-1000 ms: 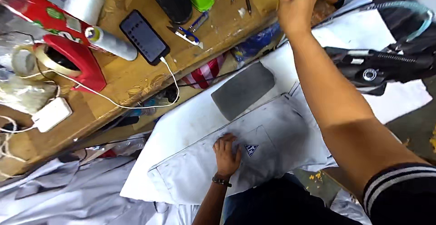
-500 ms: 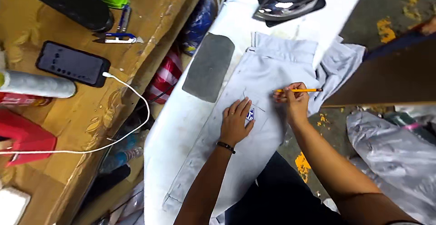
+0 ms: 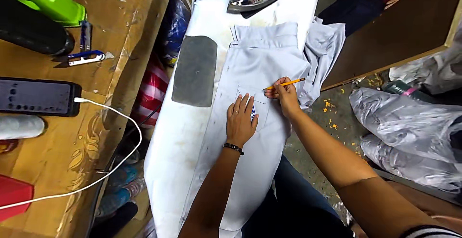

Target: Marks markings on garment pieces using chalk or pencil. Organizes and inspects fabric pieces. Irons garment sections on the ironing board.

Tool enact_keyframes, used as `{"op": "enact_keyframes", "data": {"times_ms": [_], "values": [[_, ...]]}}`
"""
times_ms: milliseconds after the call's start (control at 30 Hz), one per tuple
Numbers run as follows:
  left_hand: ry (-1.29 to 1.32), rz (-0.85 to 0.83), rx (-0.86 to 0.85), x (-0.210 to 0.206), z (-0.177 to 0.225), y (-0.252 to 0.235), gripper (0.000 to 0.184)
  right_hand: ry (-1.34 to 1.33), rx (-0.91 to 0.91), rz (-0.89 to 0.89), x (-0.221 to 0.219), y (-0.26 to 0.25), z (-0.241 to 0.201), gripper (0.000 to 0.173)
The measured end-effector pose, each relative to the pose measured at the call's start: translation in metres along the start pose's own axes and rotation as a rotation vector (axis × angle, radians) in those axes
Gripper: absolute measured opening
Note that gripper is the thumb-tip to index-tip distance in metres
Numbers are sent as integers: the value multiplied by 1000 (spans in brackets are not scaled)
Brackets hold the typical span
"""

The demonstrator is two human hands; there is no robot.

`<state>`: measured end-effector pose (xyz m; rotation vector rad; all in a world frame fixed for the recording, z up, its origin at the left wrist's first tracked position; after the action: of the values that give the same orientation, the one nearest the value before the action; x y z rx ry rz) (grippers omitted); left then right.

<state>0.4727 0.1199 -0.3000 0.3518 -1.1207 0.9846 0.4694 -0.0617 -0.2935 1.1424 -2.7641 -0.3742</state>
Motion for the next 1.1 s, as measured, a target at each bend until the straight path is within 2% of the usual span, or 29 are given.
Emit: {"op": "enact_keyframes", "data": {"times_ms": [233, 400, 567, 833, 1100], "values": [[10, 3, -14, -1, 1, 0, 59, 62, 7, 8, -3, 2, -3, 7], [25, -10, 6, -2, 0, -2, 59, 259, 272, 17, -25, 17, -23, 11], [9, -17, 14, -3, 0, -2, 60, 256, 430, 53, -32, 17, 2, 15], [30, 23, 20, -1, 0, -2, 59, 226, 505, 134, -24, 18, 2, 16], [30, 32, 32, 0, 0, -3, 60, 257, 561, 86, -29, 20, 3, 18]]}}
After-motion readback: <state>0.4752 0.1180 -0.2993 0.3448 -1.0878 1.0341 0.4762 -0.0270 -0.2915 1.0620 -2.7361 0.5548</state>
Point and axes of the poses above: each hand's wrist, its own y-axis away from the middle knuckle, its own x-axis out of the back of the hand, z = x × y, the point moved 7 cm from there along -y, towards the middle knuckle, and after that the axes turned 14 degrees about z, right-handed, at the moved point
